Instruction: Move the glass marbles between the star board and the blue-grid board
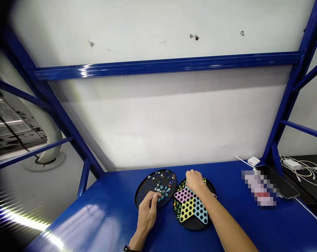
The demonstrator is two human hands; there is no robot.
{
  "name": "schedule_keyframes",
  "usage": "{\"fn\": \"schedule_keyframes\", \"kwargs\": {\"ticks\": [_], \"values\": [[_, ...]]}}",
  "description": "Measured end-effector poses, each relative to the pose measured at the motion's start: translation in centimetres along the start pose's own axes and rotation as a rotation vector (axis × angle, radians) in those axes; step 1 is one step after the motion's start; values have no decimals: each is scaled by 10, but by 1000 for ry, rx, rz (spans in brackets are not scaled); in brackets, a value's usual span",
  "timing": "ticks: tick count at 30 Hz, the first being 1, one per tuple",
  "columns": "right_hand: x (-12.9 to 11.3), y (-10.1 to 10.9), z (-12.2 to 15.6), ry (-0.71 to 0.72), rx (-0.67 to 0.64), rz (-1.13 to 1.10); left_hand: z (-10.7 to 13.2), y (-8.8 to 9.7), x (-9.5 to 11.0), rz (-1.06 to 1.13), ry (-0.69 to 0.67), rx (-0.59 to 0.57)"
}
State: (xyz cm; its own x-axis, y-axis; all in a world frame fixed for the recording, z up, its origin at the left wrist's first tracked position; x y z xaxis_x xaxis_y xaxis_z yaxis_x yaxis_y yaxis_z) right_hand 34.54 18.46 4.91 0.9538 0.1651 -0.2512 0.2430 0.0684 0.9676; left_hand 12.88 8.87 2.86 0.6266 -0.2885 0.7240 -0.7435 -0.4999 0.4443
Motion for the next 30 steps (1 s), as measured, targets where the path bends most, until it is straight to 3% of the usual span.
{"fn": "schedule_keyframes", "kwargs": {"ticks": [8, 18, 30], "values": [[4, 4, 2, -19, -36, -7, 0, 1, 4, 7, 16, 7], [-3, -2, 0, -57, 16, 10, 0, 3, 5, 1, 9, 35], [9, 3, -17, -50, -82, 25, 0, 4, 6, 10, 29, 33]]}}
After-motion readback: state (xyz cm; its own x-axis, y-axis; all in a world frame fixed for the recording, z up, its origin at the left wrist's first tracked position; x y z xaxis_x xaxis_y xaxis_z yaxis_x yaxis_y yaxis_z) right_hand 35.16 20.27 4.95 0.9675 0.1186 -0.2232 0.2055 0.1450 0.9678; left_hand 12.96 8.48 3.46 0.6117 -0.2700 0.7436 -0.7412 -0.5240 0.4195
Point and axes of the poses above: each hand's wrist, its own z-axis away from the middle knuckle, its own y-axis out of the back of the hand, x = y × z, the point moved 4 cm from there along -z, towards the middle knuckle, and after that the axes turned 8 degrees about x, right-handed, at the moved point
